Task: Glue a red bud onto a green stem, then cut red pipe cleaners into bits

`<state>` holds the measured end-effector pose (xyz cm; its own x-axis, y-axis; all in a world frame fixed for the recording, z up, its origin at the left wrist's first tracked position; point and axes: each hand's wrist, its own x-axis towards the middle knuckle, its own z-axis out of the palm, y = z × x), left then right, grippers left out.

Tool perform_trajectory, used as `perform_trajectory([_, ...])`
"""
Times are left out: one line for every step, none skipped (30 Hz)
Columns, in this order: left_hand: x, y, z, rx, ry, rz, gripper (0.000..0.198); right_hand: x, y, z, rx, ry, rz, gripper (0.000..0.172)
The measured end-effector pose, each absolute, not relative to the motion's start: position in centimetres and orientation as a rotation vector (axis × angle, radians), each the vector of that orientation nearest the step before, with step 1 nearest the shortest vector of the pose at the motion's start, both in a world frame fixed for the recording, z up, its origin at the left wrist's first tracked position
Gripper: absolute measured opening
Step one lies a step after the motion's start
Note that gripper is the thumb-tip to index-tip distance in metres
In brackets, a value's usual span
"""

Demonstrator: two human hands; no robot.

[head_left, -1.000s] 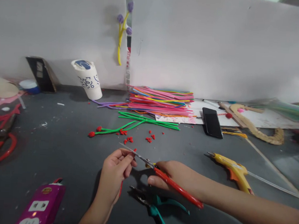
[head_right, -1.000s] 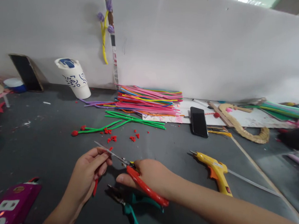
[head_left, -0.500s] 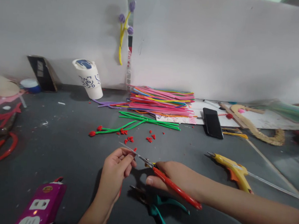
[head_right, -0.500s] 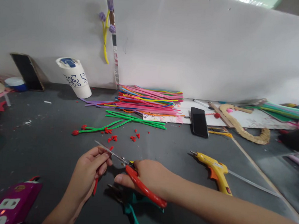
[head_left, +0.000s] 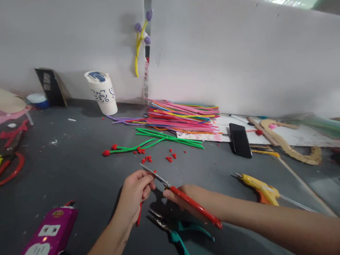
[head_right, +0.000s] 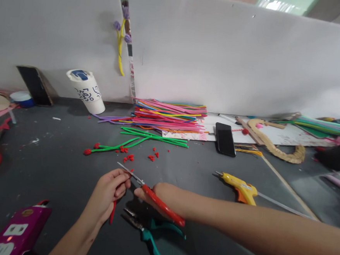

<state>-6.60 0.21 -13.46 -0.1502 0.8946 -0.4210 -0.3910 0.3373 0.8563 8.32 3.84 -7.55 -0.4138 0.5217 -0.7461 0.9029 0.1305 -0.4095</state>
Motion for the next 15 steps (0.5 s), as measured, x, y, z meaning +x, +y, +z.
perform_trajectory([-6.6,0.2,-13.5,0.534,1.258,1.209,0.016,8.2,3.8,-7.3,1.397,1.951,-1.209,0.053])
perform_trajectory([-6.6,0.2,-13.5,0.536,1.257,1.201,0.018,8.1,3.7,-7.0,1.417,1.916,-1.212,0.054])
perform_trajectory([-6.6,0.2,-13.6,0.539,1.256,1.194,0.019,8.0,3.6,-6.8,1.429,1.882,-1.21,0.054])
perform_trajectory([-6.6,0.2,-13.6,0.544,1.254,1.187,0.019,8.1,3.6,-6.7,1.441,1.849,-1.214,0.054])
perform_trajectory([-6.6,0.2,-13.6,0.55,1.252,1.182,0.019,8.2,3.6,-6.6,1.459,1.835,-1.231,0.054])
perform_trajectory([-6.5,0.1,-13.6,0.558,1.248,1.176,0.018,8.3,3.6,-6.6,1.481,1.845,-1.258,0.052])
perform_trajectory([-6.5,0.1,-13.5,0.567,1.241,1.17,0.016,8.5,3.7,-6.7,1.509,1.878,-1.289,0.049])
perform_trajectory([-6.4,0.0,-13.5,0.577,1.231,1.163,0.015,8.8,3.8,-6.9,1.54,1.933,-1.324,0.044])
perform_trajectory([-6.3,0.0,-13.4,0.586,1.218,1.156,0.013,8.9,3.9,-7.0,1.572,2.002,-1.356,0.038])
perform_trajectory([-6.2,-0.1,-13.2,0.594,1.203,1.15,0.012,9.1,4.0,-7.2,1.601,2.072,-1.378,0.032])
perform_trajectory([-6.2,-0.2,-13.1,0.602,1.187,1.144,0.011,9.1,4.1,-7.3,1.625,2.126,-1.39,0.026])
perform_trajectory([-6.1,-0.3,-12.9,0.611,1.172,1.141,0.011,9.1,4.1,-7.5,1.648,2.165,-1.402,0.021])
perform_trajectory([-6.1,-0.3,-12.8,0.618,1.158,1.138,0.011,8.9,4.1,-7.7,1.668,2.201,-1.42,0.016])
perform_trajectory([-6.0,-0.4,-12.6,0.626,1.148,1.135,0.011,8.7,4.1,-7.9,1.684,2.232,-1.438,0.012])
perform_trajectory([-6.0,-0.5,-12.5,0.633,1.139,1.132,0.011,8.5,4.1,-8.2,1.697,2.262,-1.457,0.01])
